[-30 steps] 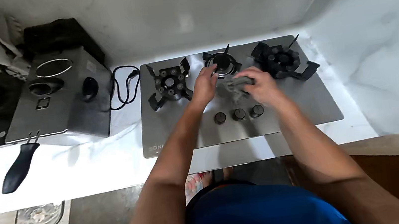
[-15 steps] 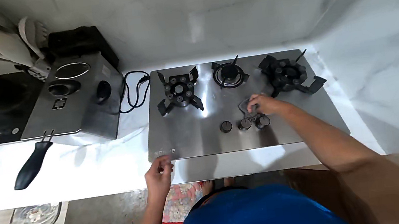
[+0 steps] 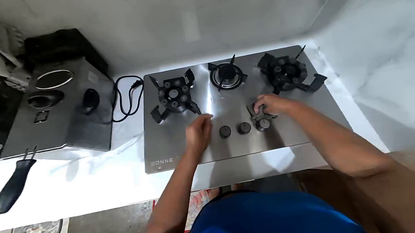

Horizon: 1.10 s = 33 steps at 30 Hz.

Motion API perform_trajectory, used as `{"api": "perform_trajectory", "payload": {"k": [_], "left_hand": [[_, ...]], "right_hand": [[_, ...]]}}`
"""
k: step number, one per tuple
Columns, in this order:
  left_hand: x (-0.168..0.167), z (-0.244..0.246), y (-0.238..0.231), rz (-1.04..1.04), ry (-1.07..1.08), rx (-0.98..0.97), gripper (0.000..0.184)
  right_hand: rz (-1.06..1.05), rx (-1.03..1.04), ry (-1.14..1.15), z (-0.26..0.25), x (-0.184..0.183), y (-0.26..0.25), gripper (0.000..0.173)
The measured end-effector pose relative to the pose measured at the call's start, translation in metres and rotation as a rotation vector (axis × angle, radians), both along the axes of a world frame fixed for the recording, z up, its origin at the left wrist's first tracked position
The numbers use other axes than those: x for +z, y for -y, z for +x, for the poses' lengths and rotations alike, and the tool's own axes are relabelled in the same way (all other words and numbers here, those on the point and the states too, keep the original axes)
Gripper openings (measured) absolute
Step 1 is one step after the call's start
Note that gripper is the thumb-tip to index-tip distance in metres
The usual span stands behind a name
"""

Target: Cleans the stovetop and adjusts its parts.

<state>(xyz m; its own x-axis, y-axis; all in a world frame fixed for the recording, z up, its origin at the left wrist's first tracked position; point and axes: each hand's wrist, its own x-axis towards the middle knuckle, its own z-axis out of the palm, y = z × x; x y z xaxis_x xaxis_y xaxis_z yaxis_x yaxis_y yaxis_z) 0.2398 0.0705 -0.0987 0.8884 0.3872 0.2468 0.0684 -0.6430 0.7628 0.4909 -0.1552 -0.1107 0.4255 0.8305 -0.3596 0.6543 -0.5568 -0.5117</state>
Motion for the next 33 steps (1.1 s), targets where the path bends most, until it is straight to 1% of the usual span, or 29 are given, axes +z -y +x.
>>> {"api": "perform_trajectory", "payload": {"k": [1,2,4,5,6,8,10,11,13,15,16,17,19,21,23,26,27,29,33], "left_hand": [[-0.011,-0.018,-0.006,-0.007,-0.023,0.045,0.023],[-0.023,-0.036,-0.01,-0.042,-0.039,0.102,0.024],[-0.037,-0.075,-0.012,-0.173,-0.107,0.219,0.027],[-0.042,-0.094,-0.012,-0.221,-0.123,0.257,0.028],[-0.047,-0.11,-0.013,-0.247,-0.126,0.288,0.028],[-0.054,-0.139,-0.013,-0.234,-0.108,0.345,0.027],[-0.055,-0.162,-0.01,-0.231,-0.108,0.399,0.027],[-0.055,-0.172,-0.009,-0.249,-0.11,0.428,0.027],[-0.055,-0.188,-0.008,-0.322,-0.108,0.484,0.027],[-0.06,-0.2,-0.009,-0.396,-0.097,0.526,0.028],[-0.062,-0.205,-0.01,-0.415,-0.09,0.54,0.028],[-0.062,-0.207,-0.011,-0.43,-0.084,0.546,0.028],[-0.061,-0.208,-0.012,-0.448,-0.07,0.553,0.028],[-0.061,-0.206,-0.014,-0.443,-0.057,0.553,0.028],[-0.058,-0.205,-0.014,-0.438,-0.059,0.556,0.028],[-0.062,-0.205,-0.012,-0.414,-0.05,0.549,0.028],[-0.065,-0.205,-0.011,-0.398,-0.049,0.539,0.028],[-0.069,-0.205,-0.01,-0.364,-0.046,0.521,0.028],[-0.075,-0.201,-0.011,-0.284,-0.051,0.503,0.028]], "right_hand": [[0.032,0.006,0.001,0.0,0.012,-0.007,0.032],[0.117,0.016,0.012,0.0,0.021,-0.019,0.033],[0.216,0.027,0.019,-0.006,0.04,-0.059,0.035],[0.238,0.03,0.017,-0.009,0.042,-0.081,0.037],[0.248,0.031,0.017,-0.012,0.041,-0.104,0.039],[0.195,0.032,0.043,-0.016,0.024,-0.145,0.044],[0.08,0.065,0.092,-0.027,0.003,-0.169,0.051],[0.034,0.087,0.111,-0.035,-0.003,-0.172,0.053],[0.022,0.174,0.108,-0.052,-0.007,-0.16,0.049],[0.07,0.278,0.072,-0.055,-0.014,-0.13,0.049],[0.113,0.298,0.032,-0.052,-0.017,-0.111,0.05],[0.128,0.288,-0.004,-0.047,-0.018,-0.091,0.05],[0.058,0.236,-0.066,-0.03,-0.016,-0.056,0.048],[-0.052,0.171,-0.097,-0.017,-0.016,-0.035,0.048],[-0.123,0.156,-0.116,-0.014,-0.01,-0.036,0.045],[-0.078,0.319,-0.011,-0.022,-0.023,-0.064,0.035],[-0.069,0.371,0.015,-0.035,-0.019,-0.074,0.032],[-0.133,0.439,0.019,-0.058,0.0,-0.087,0.026],[-0.218,0.516,-0.025,-0.064,0.013,-0.086,0.021]]}}
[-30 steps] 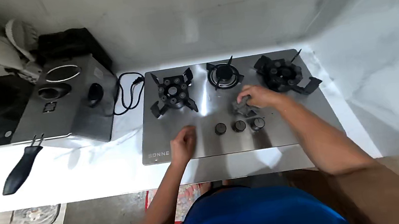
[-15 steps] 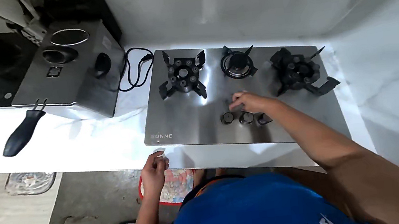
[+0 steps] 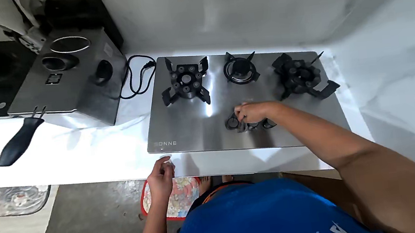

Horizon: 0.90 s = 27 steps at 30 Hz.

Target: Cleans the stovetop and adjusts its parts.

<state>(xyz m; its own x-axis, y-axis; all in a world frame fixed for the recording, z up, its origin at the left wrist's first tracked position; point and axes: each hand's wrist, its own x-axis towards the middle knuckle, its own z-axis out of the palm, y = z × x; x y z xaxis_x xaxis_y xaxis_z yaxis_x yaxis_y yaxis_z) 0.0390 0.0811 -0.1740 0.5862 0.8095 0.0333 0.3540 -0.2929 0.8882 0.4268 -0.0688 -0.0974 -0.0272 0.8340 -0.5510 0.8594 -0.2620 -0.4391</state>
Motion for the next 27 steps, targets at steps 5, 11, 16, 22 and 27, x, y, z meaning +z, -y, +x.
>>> {"api": "perform_trajectory", "payload": {"k": [5,11,16,22,27], "left_hand": [[-0.016,0.003,-0.004,0.245,-0.118,0.033,0.029],[-0.023,0.01,-0.005,0.429,-0.18,0.024,0.03],[-0.027,0.011,-0.006,0.504,-0.176,0.004,0.031],[-0.036,0.01,-0.007,0.598,-0.193,-0.014,0.032],[-0.033,0.008,-0.008,0.629,-0.207,-0.046,0.033]], "right_hand": [[0.149,-0.163,-0.056,0.064,-0.033,-0.007,0.033],[0.336,-0.519,0.037,0.097,-0.041,0.027,0.042],[0.207,-0.457,0.026,0.055,-0.024,0.079,0.046],[0.064,-0.21,0.018,0.055,-0.023,0.072,0.038],[0.193,-0.218,-0.002,0.052,-0.031,0.069,0.031]]}}
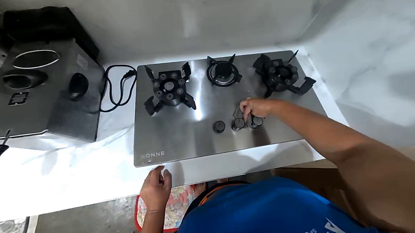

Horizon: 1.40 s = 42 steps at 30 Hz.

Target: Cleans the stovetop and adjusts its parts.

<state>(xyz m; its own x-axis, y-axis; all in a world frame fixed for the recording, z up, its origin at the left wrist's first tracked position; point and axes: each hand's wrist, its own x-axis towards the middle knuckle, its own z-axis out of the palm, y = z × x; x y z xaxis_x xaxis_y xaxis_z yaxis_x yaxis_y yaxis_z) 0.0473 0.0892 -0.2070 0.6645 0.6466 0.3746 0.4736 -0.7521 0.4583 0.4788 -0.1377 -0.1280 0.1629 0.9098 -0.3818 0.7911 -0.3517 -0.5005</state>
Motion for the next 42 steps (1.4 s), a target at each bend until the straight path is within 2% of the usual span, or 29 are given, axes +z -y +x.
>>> {"api": "perform_trajectory", "payload": {"k": [3,6,8,10,13,16,18,20,21,24,27,28,31,34,38,40,42], "left_hand": [[-0.002,-0.002,0.0,0.003,0.007,-0.023,0.032],[0.0,-0.004,-0.001,-0.008,-0.008,-0.04,0.032],[0.001,-0.002,-0.002,-0.003,-0.013,-0.042,0.032],[0.001,0.0,-0.001,0.016,0.002,-0.045,0.032],[-0.002,-0.005,-0.002,0.04,0.013,-0.063,0.034],[-0.007,-0.003,-0.003,0.063,0.056,-0.08,0.035],[-0.008,-0.004,-0.002,0.073,0.063,-0.075,0.034],[-0.007,-0.003,-0.002,0.08,0.055,-0.065,0.034],[-0.007,-0.003,-0.002,0.086,0.048,-0.061,0.034],[-0.008,-0.002,-0.002,0.097,0.026,-0.045,0.035],[-0.007,-0.002,-0.001,0.092,0.01,-0.035,0.034],[-0.006,-0.001,-0.001,0.086,0.005,-0.033,0.034],[-0.002,-0.002,0.0,0.056,-0.021,-0.046,0.033],[0.001,-0.002,-0.001,0.053,-0.018,-0.063,0.033],[0.004,-0.002,-0.002,0.035,-0.032,-0.105,0.035],[0.005,-0.003,-0.004,0.017,-0.04,-0.137,0.035],[0.007,-0.005,-0.006,-0.006,-0.042,-0.17,0.033]], "right_hand": [[0.098,-0.212,-0.008,0.001,-0.005,0.033,0.047],[0.066,-0.502,0.029,-0.019,-0.005,0.062,0.043],[0.031,-0.619,0.089,-0.038,-0.008,0.082,0.045],[0.032,-0.648,0.14,-0.058,-0.006,0.097,0.047],[-0.02,-0.53,0.029,-0.063,0.014,0.109,0.044],[-0.037,-0.487,-0.045,-0.03,0.06,0.09,0.039],[0.073,-0.475,0.066,0.0,0.076,0.065,0.039],[0.072,-0.484,0.137,0.018,0.088,0.029,0.04],[0.061,-0.501,0.161,0.026,0.086,0.01,0.04],[0.049,-0.587,0.22,0.05,0.039,-0.031,0.04],[-0.056,-0.603,0.241,0.043,0.005,-0.038,0.054],[-0.034,-0.582,0.25,0.035,0.0,-0.03,0.056],[0.082,-0.517,0.21,0.002,-0.011,0.027,0.048],[0.038,-0.6,0.15,-0.041,-0.007,0.085,0.049],[0.167,-0.709,0.193,-0.108,-0.01,0.126,0.046],[0.188,-0.664,0.192,-0.13,-0.013,0.138,0.044],[0.092,-0.533,0.097,-0.131,-0.008,0.158,0.035]]}}
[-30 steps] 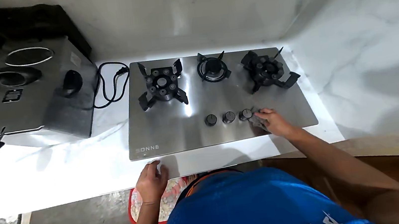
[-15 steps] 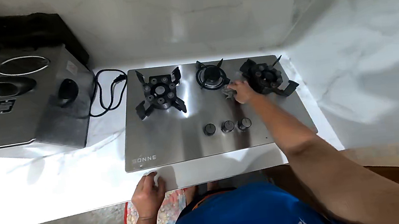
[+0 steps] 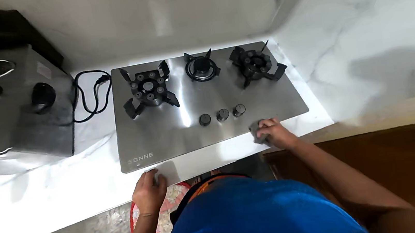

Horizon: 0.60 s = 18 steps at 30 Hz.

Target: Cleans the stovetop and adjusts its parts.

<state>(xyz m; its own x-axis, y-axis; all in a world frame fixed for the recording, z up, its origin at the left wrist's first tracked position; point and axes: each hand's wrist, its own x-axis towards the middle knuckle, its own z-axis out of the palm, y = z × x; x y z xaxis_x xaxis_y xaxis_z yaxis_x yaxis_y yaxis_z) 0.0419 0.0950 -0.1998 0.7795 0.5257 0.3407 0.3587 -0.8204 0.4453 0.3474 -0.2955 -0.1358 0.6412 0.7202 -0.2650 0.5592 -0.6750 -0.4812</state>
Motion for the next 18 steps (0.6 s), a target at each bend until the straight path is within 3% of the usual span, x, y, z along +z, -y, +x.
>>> {"api": "perform_trajectory", "payload": {"k": [3,5,7,14,18], "left_hand": [[-0.001,-0.004,-0.005,-0.028,0.018,-0.054,0.031],[-0.002,-0.004,-0.005,-0.039,0.027,-0.064,0.03],[-0.001,-0.004,-0.005,-0.055,0.024,-0.063,0.03],[-0.001,-0.009,-0.011,-0.094,0.025,-0.116,0.029],[0.004,-0.009,-0.012,-0.09,-0.013,-0.14,0.028]], "right_hand": [[-0.238,0.05,-0.238,0.018,0.045,0.025,0.024],[-0.171,-0.049,-0.273,0.021,0.087,0.015,0.028],[-0.101,-0.076,-0.242,0.007,0.107,-0.016,0.028],[0.024,0.042,0.16,-0.073,0.02,-0.166,0.034],[0.231,0.043,0.341,-0.076,-0.042,-0.158,0.04]]}}
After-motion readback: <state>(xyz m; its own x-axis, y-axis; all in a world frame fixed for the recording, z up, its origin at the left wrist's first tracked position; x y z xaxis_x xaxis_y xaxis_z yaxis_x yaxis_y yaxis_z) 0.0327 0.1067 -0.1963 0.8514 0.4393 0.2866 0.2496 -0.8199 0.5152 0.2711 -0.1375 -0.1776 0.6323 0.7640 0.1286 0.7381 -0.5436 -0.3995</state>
